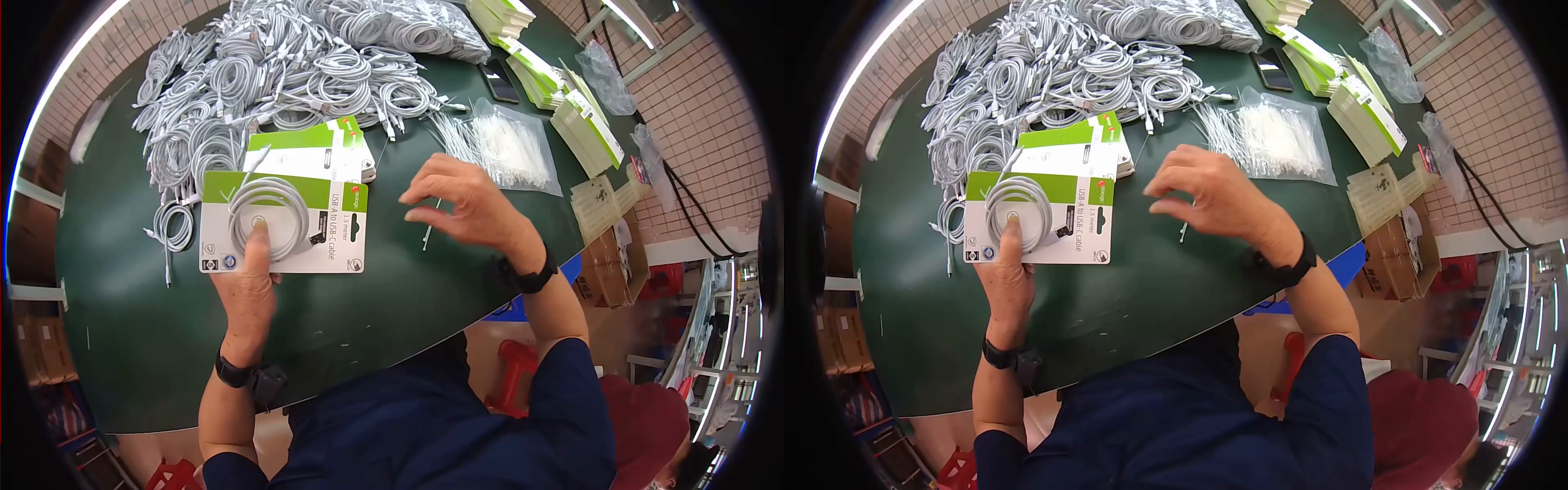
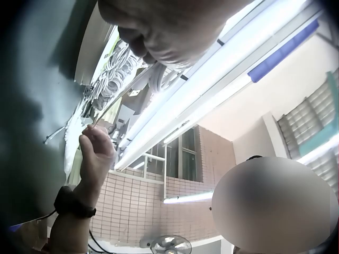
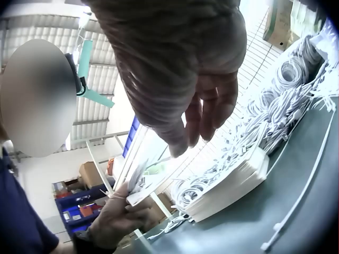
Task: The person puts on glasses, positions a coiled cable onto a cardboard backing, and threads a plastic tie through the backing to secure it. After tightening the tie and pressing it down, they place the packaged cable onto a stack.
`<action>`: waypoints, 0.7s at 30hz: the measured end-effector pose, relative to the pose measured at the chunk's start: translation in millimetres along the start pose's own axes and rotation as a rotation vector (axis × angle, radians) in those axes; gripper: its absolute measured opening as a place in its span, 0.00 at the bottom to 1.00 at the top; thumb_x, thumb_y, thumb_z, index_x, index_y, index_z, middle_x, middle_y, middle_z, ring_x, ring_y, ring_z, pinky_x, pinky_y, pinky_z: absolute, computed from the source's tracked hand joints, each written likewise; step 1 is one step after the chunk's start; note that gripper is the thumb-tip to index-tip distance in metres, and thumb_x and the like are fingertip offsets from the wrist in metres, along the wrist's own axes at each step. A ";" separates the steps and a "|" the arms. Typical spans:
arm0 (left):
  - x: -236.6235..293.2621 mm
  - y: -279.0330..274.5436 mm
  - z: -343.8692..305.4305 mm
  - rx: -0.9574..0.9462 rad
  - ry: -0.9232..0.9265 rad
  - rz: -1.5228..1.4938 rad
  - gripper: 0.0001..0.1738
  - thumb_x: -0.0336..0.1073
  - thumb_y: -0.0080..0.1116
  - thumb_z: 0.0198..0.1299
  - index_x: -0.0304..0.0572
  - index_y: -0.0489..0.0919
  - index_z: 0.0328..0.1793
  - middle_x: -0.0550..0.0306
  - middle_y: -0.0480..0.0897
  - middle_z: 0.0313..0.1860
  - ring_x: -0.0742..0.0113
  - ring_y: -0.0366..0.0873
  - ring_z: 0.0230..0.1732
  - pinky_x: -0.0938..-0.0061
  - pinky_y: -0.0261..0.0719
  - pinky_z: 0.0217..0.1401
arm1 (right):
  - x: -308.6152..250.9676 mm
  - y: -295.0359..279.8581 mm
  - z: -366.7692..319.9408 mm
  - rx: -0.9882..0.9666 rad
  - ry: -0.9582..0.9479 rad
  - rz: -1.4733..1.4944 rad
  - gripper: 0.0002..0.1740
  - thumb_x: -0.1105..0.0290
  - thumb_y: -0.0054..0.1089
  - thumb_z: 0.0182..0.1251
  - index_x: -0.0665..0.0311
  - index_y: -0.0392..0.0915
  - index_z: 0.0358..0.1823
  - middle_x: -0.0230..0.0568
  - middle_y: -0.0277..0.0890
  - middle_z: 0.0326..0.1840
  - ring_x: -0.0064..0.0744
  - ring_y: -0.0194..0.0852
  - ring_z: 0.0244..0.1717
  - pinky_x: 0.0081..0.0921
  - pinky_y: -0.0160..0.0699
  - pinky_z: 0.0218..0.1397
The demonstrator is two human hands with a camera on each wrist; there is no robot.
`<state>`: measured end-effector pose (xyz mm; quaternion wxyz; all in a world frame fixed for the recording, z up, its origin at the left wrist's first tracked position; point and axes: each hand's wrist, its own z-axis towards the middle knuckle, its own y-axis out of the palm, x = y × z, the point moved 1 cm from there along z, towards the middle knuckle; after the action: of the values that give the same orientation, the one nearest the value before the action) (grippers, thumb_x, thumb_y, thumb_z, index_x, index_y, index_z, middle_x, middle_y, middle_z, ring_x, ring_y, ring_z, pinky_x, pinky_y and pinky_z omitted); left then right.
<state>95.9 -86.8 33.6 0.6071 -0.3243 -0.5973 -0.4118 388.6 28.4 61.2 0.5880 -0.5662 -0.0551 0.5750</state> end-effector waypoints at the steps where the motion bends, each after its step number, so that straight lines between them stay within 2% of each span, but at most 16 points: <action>1: -3.1 -1.1 0.1 0.002 -0.010 -0.020 0.22 0.33 0.62 0.73 0.38 0.74 0.70 0.60 0.83 0.48 0.84 0.73 0.26 0.85 0.64 0.17 | 14.1 -6.6 -6.7 -0.063 0.030 -0.017 0.16 0.70 0.83 0.53 0.59 0.88 0.44 0.35 0.84 0.44 0.43 0.81 0.49 0.37 0.84 0.51; 6: -7.7 -0.1 0.4 -0.001 -0.043 -0.055 0.22 0.33 0.63 0.73 0.39 0.74 0.70 0.61 0.82 0.48 0.84 0.74 0.27 0.85 0.64 0.17 | 43.7 -5.4 -37.3 -0.259 0.083 -0.188 0.15 0.67 0.84 0.51 0.57 0.90 0.41 0.31 0.82 0.44 0.41 0.77 0.52 0.37 0.82 0.55; 10: -11.4 -3.2 1.8 -0.003 -0.016 -0.047 0.22 0.34 0.64 0.72 0.34 0.75 0.68 0.57 0.84 0.45 0.81 0.76 0.26 0.85 0.70 0.17 | 45.6 1.2 -40.3 -0.238 0.087 -0.205 0.11 0.68 0.81 0.56 0.58 0.86 0.37 0.33 0.80 0.42 0.42 0.77 0.49 0.37 0.82 0.52; 15: -12.7 -1.2 0.4 -0.005 -0.023 -0.040 0.23 0.34 0.63 0.71 0.34 0.75 0.68 0.57 0.84 0.44 0.81 0.77 0.26 0.85 0.70 0.17 | 53.3 10.5 -35.4 -0.128 0.086 -0.292 0.10 0.71 0.74 0.64 0.63 0.77 0.35 0.39 0.76 0.38 0.46 0.78 0.45 0.40 0.80 0.48; 21: -15.2 -3.0 0.5 -0.001 -0.030 -0.042 0.23 0.34 0.63 0.71 0.33 0.75 0.69 0.57 0.83 0.45 0.81 0.77 0.26 0.85 0.71 0.17 | 46.3 11.7 -32.2 -0.206 0.166 -0.315 0.08 0.67 0.68 0.70 0.60 0.77 0.40 0.41 0.76 0.40 0.51 0.80 0.45 0.44 0.81 0.47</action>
<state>93.8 -86.0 18.3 0.5890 -0.3181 -0.6127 -0.4201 419.9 39.7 14.2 0.6122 -0.6532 -0.1527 0.4186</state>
